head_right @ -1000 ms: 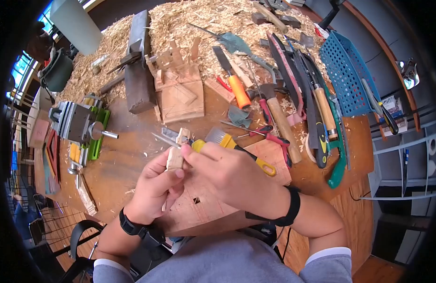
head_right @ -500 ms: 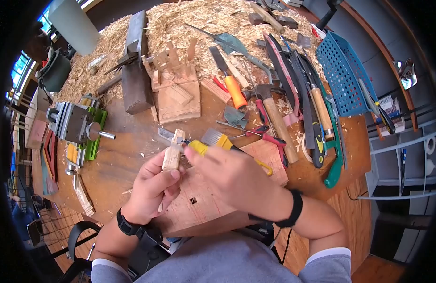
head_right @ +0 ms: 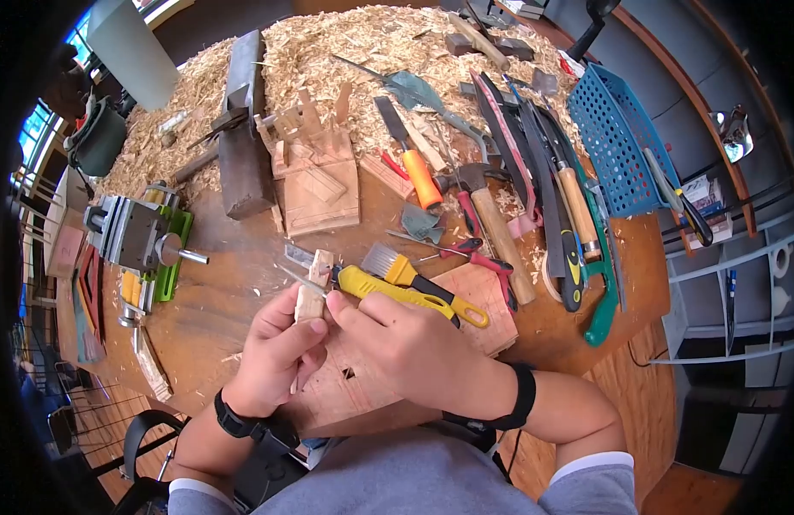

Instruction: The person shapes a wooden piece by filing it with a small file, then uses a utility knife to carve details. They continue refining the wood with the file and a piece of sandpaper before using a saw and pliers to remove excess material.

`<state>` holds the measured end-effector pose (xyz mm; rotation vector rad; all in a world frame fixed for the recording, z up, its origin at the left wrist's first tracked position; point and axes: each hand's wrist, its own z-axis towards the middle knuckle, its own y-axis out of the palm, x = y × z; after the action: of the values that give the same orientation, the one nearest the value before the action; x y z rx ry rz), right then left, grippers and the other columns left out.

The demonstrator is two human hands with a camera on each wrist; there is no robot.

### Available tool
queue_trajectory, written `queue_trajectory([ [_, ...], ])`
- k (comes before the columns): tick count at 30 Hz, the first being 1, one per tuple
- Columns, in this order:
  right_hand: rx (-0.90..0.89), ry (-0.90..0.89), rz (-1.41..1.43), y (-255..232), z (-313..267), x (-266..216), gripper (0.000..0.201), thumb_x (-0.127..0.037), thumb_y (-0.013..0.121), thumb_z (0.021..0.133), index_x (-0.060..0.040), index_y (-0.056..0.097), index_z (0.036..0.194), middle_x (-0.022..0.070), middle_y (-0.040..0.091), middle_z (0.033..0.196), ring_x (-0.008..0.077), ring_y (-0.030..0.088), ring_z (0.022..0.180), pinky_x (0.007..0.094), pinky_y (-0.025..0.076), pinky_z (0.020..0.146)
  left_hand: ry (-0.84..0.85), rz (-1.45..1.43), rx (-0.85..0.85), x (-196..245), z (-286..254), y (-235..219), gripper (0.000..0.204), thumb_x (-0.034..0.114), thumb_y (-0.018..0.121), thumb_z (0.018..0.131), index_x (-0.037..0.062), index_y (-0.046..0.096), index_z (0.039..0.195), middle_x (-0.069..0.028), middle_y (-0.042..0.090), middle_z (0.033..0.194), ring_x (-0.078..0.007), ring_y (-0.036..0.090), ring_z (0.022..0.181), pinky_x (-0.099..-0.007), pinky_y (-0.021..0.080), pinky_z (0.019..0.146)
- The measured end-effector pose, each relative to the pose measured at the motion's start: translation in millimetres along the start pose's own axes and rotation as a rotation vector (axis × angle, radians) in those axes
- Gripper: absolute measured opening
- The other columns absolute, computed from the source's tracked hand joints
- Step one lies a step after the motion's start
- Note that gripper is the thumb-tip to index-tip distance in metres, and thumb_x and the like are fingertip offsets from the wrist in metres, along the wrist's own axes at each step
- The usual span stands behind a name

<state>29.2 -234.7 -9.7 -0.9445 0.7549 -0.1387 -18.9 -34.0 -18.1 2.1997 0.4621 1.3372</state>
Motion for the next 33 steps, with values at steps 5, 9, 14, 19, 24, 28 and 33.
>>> queue_trajectory([
  [5,0.048,0.050,0.027,0,9,4,0.053,0.007,0.061,0.080,0.0008,0.057,0.132,0.0134,0.055,0.083,0.0303,0.060,0.071,0.0391,0.050,0.060,0.023,0.015,0.021,-2,1,0,0.055,0.000,0.057,0.097,0.0063,0.042,0.150,0.0029,0.057,0.088,-0.0005,0.043,0.058,-0.0161,0.033,0.048],
  [9,0.047,-0.016,0.016,4,6,3,0.049,0.003,0.059,0.083,0.0026,0.057,0.132,0.0143,0.054,0.086,0.0306,0.061,0.073,0.0392,0.051,0.062,0.021,-0.002,0.016,3,-1,5,0.052,0.000,0.056,0.097,0.0054,0.044,0.147,0.0023,0.056,0.089,-0.0004,0.043,0.057,-0.0160,0.032,0.046],
  [14,0.101,0.025,0.045,8,8,1,0.051,0.007,0.061,0.080,0.0009,0.058,0.131,0.0136,0.055,0.084,0.0310,0.060,0.071,0.0388,0.050,0.059,0.031,-0.072,0.015,-2,2,-1,0.046,0.000,0.056,0.096,0.0046,0.047,0.142,0.0015,0.056,0.090,-0.0010,0.044,0.056,-0.0160,0.032,0.044],
  [19,0.061,0.024,0.044,5,11,4,0.048,0.006,0.061,0.081,0.0021,0.059,0.129,0.0134,0.056,0.084,0.0303,0.060,0.069,0.0381,0.050,0.058,0.024,-0.060,0.014,-1,2,-1,0.042,0.000,0.057,0.096,0.0045,0.050,0.138,0.0008,0.057,0.090,-0.0014,0.045,0.056,-0.0159,0.033,0.043],
  [24,-0.018,0.007,-0.019,4,-8,-12,0.047,0.005,0.063,0.080,0.0015,0.061,0.127,0.0107,0.056,0.083,0.0270,0.061,0.067,0.0364,0.052,0.059,0.030,-0.171,0.001,-6,2,-6,0.042,0.001,0.057,0.096,0.0055,0.050,0.138,-0.0019,0.061,0.095,-0.0017,0.047,0.056,-0.0150,0.033,0.041],
  [28,0.012,-0.015,-0.035,-2,7,-1,0.041,-0.003,0.059,0.086,0.0027,0.061,0.126,0.0094,0.056,0.085,0.0236,0.063,0.068,0.0328,0.053,0.059,0.031,-0.177,0.001,-2,3,-5,0.043,0.000,0.056,0.096,0.0059,0.050,0.138,-0.0029,0.062,0.098,-0.0020,0.047,0.056,-0.0151,0.033,0.042],
  [33,-0.010,-0.011,0.034,6,-6,-9,0.047,0.004,0.063,0.080,0.0004,0.061,0.127,0.0125,0.056,0.082,0.0287,0.062,0.068,0.0368,0.052,0.058,0.044,-0.213,-0.006,-5,5,-10,0.045,0.000,0.057,0.096,0.0058,0.049,0.140,-0.0035,0.063,0.099,-0.0022,0.047,0.055,-0.0162,0.033,0.039],
])
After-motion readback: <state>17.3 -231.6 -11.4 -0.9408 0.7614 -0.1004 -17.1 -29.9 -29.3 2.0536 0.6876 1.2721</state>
